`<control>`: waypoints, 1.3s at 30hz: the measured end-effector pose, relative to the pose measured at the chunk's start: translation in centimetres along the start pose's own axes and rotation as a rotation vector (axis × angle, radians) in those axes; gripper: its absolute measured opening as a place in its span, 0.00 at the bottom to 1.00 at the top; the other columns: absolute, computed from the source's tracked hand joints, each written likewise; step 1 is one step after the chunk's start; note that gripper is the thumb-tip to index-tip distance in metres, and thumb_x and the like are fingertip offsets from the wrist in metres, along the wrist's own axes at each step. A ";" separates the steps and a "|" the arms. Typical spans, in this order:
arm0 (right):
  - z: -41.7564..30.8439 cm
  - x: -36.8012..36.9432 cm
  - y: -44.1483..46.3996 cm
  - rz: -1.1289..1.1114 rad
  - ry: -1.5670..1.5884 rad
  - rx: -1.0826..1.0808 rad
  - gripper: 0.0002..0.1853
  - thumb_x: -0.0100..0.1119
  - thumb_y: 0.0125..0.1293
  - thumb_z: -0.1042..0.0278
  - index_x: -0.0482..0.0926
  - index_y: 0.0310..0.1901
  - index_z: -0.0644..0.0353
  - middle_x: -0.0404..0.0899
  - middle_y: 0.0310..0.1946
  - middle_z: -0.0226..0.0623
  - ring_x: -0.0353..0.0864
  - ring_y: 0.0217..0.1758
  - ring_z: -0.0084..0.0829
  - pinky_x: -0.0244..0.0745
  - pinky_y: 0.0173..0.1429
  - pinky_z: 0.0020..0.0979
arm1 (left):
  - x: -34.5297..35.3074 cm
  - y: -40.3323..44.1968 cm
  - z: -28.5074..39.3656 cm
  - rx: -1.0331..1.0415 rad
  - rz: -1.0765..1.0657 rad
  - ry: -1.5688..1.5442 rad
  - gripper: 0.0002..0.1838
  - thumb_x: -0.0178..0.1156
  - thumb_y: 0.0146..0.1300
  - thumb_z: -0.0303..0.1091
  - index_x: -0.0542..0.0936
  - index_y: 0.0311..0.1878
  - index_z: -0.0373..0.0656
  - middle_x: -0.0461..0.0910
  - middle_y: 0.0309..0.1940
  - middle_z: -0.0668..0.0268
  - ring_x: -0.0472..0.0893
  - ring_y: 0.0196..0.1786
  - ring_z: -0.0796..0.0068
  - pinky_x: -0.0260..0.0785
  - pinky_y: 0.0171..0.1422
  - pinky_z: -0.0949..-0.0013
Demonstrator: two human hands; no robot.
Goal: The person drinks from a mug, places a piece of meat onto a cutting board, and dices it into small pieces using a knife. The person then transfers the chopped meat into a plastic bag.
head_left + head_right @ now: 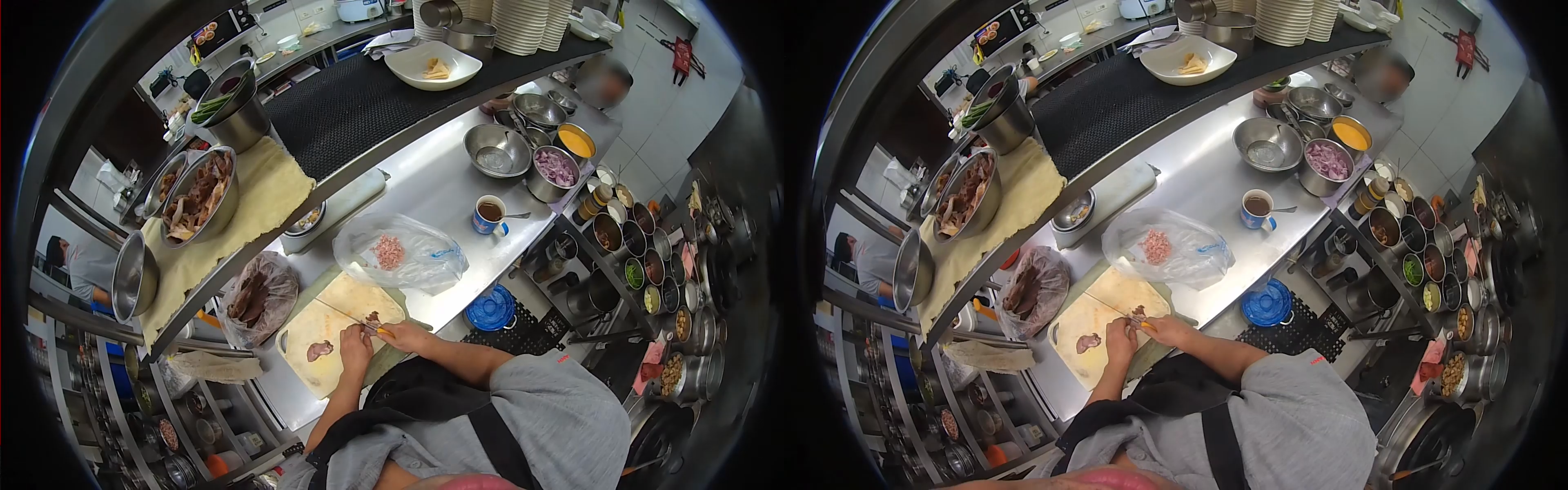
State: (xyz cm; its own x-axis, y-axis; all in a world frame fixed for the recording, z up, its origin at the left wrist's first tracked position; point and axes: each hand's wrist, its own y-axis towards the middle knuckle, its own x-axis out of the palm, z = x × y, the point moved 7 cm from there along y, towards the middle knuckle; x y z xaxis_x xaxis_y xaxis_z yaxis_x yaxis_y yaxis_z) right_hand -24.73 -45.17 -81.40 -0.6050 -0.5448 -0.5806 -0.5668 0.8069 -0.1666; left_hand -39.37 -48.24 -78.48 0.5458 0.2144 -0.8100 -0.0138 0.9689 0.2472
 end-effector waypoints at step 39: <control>-1.9 -3.9 -2.8 -0.110 0.146 0.308 0.19 0.54 0.77 0.55 0.79 0.56 0.62 0.83 0.35 0.59 0.84 0.39 0.57 0.77 0.44 0.47 | -1.3 -1.4 -1.6 -0.141 0.090 -0.180 0.11 0.62 0.58 0.24 0.80 0.45 0.38 0.80 0.42 0.52 0.77 0.49 0.46 0.71 0.56 0.51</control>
State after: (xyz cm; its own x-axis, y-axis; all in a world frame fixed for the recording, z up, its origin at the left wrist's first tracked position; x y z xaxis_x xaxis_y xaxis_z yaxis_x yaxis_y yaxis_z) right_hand -21.84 -45.77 -77.18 -0.6359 -0.6414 -0.4293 -0.4517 0.7603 -0.4669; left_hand -41.40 -49.65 -78.58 0.6773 0.2876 -0.6771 -0.1795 0.9572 0.2271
